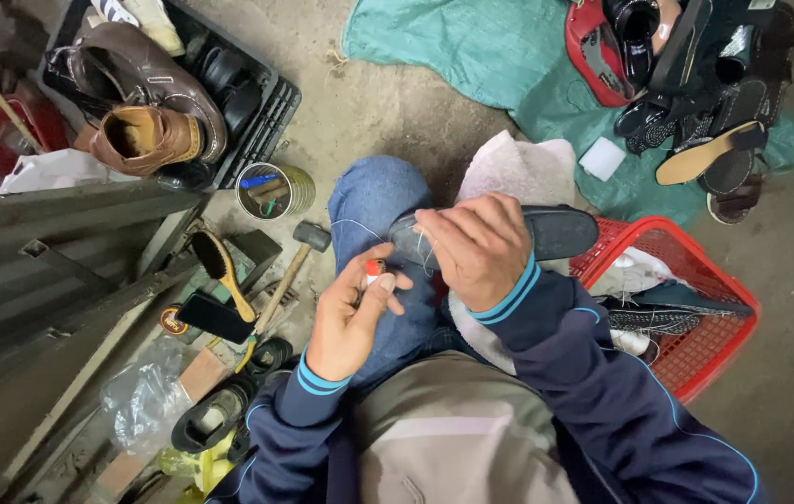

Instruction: Hand-sewing a shoe sole to the upper part of the shoe using a needle and thread.

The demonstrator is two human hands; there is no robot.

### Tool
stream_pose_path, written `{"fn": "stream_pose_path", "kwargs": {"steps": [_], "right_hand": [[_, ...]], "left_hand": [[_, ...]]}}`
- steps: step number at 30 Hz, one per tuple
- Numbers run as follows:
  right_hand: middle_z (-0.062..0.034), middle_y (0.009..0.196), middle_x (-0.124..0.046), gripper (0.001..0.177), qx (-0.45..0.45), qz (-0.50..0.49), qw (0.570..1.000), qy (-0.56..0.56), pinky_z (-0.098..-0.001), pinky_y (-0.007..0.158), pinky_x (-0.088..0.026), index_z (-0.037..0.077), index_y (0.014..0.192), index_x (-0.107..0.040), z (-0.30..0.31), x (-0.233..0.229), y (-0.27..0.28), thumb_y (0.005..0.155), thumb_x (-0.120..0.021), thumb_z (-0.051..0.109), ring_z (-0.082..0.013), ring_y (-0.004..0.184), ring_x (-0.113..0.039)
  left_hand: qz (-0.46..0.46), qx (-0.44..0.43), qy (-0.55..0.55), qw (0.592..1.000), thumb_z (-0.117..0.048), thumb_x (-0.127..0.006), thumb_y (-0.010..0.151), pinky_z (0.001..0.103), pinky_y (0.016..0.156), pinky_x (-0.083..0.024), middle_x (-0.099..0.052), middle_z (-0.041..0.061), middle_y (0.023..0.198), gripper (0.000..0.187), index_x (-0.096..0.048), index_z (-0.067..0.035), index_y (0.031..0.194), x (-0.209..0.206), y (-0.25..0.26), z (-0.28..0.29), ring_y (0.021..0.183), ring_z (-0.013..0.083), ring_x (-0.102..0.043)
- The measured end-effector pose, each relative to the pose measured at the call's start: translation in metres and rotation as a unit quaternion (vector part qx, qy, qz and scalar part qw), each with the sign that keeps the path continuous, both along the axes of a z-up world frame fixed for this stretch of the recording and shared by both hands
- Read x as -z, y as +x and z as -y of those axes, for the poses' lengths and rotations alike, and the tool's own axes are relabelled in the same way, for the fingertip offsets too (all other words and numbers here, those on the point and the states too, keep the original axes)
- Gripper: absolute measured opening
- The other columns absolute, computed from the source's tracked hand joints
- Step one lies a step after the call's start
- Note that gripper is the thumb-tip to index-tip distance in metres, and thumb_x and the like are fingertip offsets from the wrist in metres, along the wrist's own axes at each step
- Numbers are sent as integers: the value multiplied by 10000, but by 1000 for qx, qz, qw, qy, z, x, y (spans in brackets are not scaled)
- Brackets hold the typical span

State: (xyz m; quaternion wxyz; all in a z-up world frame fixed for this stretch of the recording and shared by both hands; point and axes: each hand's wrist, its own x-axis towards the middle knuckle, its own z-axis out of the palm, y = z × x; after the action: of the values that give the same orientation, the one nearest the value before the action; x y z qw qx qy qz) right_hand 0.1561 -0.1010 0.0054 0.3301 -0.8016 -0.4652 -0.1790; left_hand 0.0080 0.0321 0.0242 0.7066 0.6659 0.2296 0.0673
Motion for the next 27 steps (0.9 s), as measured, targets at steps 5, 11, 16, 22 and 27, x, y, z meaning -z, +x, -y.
{"fn": "stream_pose_path", "kwargs": {"steps": [5,11,16,22,27], "right_hand": [[15,838,-686,144,42,-5,998,-38,-361,799,-491,165,1115,-796,5,-8,8,1028,-683,183,-198,818,-605],[-33,1246,-746,111,86,-127,988,28,-342,806,-609,130,1087,-796,4,-19,1,1019,-709,133,-193,898,-740],[-196,1321,-692,126,72,-352,923,136,-401,785,-644,63,1099,-771,15,-21,-16,1021,-673,61,-320,973,-756],[-236,1374,-650,126,69,-433,877,197,-375,845,-653,-20,1074,-762,12,-26,-20,983,-678,0,-338,1061,-736],[-234,1543,-492,135,48,-443,859,251,-420,978,-612,-1,1094,-750,0,-27,-35,1006,-648,-8,-309,1172,-694]], "left_hand": [[-11,-1,-22,1000,-131,-515,1057,208,461,-471,-754,170,833,367,-566,25,1385,1,-2,-4,681,182,-714],[-11,-16,-20,1000,-262,-425,1084,256,371,-450,-638,124,678,438,-613,37,1343,1,7,-2,452,169,-539],[-29,-29,-128,991,-337,-420,1039,244,297,-376,-541,106,598,535,-668,87,1251,1,12,4,364,136,-477],[-58,-56,-210,974,-241,-448,1049,245,276,-358,-457,80,571,429,-688,103,1136,9,20,8,324,132,-442],[-34,-94,-266,959,-278,-449,1057,233,253,-345,-422,68,520,465,-681,124,1087,18,24,4,289,138,-428]]}}
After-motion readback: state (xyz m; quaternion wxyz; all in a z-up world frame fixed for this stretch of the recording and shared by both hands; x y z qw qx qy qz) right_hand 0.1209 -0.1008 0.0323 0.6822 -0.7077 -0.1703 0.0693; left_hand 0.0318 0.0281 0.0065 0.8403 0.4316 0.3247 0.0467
